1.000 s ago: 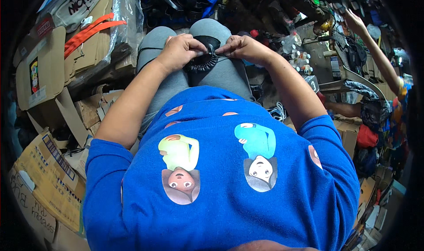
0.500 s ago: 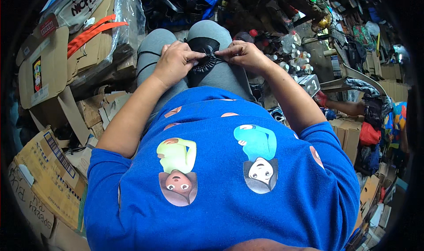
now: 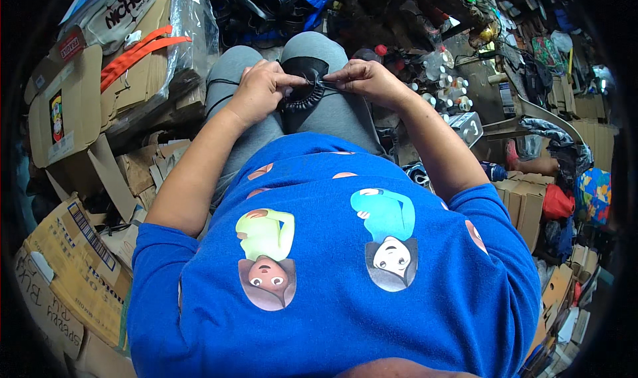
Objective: Hand stitching or lacing a black leather shoe component using a needle and thread.
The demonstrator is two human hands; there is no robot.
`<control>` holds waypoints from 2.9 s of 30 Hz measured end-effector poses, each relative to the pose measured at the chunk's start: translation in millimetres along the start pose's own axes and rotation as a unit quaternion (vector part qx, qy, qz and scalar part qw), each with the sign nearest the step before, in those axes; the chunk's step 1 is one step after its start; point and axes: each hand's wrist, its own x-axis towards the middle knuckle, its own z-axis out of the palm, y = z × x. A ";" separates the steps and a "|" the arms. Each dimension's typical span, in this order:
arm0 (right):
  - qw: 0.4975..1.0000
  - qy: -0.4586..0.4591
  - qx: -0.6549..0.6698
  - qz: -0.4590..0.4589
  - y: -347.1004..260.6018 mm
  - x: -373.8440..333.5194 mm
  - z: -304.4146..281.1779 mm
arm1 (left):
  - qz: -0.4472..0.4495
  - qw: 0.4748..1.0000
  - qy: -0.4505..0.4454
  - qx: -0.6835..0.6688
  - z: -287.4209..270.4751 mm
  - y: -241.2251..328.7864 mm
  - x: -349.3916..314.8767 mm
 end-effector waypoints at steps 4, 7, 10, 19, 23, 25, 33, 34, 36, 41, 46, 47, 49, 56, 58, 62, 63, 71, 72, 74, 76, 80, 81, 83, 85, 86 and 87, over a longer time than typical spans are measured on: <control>1.000 -0.005 0.008 0.005 -0.8 0.0 -0.4 | 0.011 1.000 -0.005 0.008 0.4 -3.7 0.4; 1.000 -0.014 0.009 0.012 -0.9 0.8 -1.3 | 0.013 1.000 -0.012 0.000 0.1 -5.8 1.2; 1.000 -0.016 0.021 0.016 -1.8 -0.1 -1.9 | 0.012 1.000 -0.017 -0.007 -1.2 -4.3 1.4; 0.999 -0.022 0.033 0.005 -1.4 -0.5 -2.5 | 0.005 1.000 -0.029 0.010 -3.2 -1.0 0.7; 0.999 -0.020 0.024 0.009 1.8 -0.8 -1.3 | -0.007 0.999 -0.042 0.019 -5.9 3.1 -0.2; 1.000 -0.015 0.022 -0.005 4.5 -1.4 0.1 | -0.011 0.999 -0.039 0.022 -6.8 9.5 -4.4; 1.000 0.009 -0.024 0.012 -6.0 -7.0 6.0 | -0.019 1.000 -0.017 0.009 -1.6 19.1 -16.1; 1.000 0.014 -0.023 0.016 -6.8 -7.2 4.7 | -0.017 1.000 -0.018 0.008 -1.7 19.4 -14.4; 0.999 0.017 -0.034 -0.003 -2.2 -3.5 3.3 | -0.025 1.000 -0.007 0.005 -2.8 18.4 -10.5; 0.999 -0.003 -0.042 -0.012 -5.9 1.7 -1.7 | -0.016 1.000 -0.009 0.001 -5.0 9.5 -5.7; 1.000 -0.012 -0.009 -0.001 0.0 0.4 -3.3 | -0.021 0.999 -0.034 0.000 -7.5 9.7 -2.6; 1.000 -0.016 -0.007 -0.004 0.2 0.8 -3.6 | -0.021 0.999 -0.034 0.000 -7.4 9.4 -2.7; 1.000 -0.019 0.001 0.003 0.7 1.3 -3.9 | -0.027 0.999 -0.038 -0.012 -6.6 8.6 -2.8; 0.999 -0.002 0.045 0.023 -1.2 0.7 1.3 | -0.050 0.998 -0.012 -0.035 -0.5 14.8 -4.8; 0.999 0.002 0.043 0.021 -0.4 0.9 2.9 | -0.053 0.998 0.013 -0.044 4.2 15.1 -6.6; 0.990 0.004 0.126 0.060 5.1 5.5 1.6 | -0.079 0.993 0.019 -0.080 -2.0 14.4 4.8; 0.990 0.006 0.126 0.061 5.6 6.1 -0.2 | -0.078 0.993 0.018 -0.081 -2.0 13.9 7.4; 0.987 -0.053 0.142 0.050 3.1 13.9 -10.0 | -0.091 0.978 -0.024 -0.187 -3.6 2.9 15.6; 0.990 -0.059 0.123 0.029 2.8 13.9 -10.6 | -0.075 0.981 -0.029 -0.175 -4.2 1.9 15.5; 0.991 -0.066 0.111 0.020 0.5 13.9 -12.3 | -0.075 0.981 -0.032 -0.175 -5.4 1.6 13.0; 0.992 -0.073 0.098 0.011 -3.0 13.6 -13.9 | -0.074 0.981 -0.033 -0.174 -5.5 1.3 12.3; 0.993 -0.072 0.084 0.029 -5.5 13.5 -15.2 | -0.068 0.983 -0.044 -0.167 -6.4 0.2 13.9; 0.994 -0.071 0.081 0.030 -5.3 13.9 -15.9 | -0.068 0.983 -0.050 -0.164 -6.8 0.0 14.1; 0.993 -0.079 0.087 0.032 -5.0 15.2 -17.5 | -0.061 0.984 -0.044 -0.159 -5.1 -2.6 13.2; 0.991 -0.088 0.093 0.035 -4.2 16.2 -18.3 | -0.055 0.986 -0.039 -0.155 -4.5 -3.3 13.4; 0.992 -0.089 0.085 0.026 -3.3 16.5 -18.2 | -0.068 0.985 -0.048 -0.152 -4.9 -3.0 14.7; 0.993 -0.091 0.076 0.017 -2.0 17.0 -18.1 | -0.080 0.984 -0.058 -0.150 -5.2 -2.7 16.3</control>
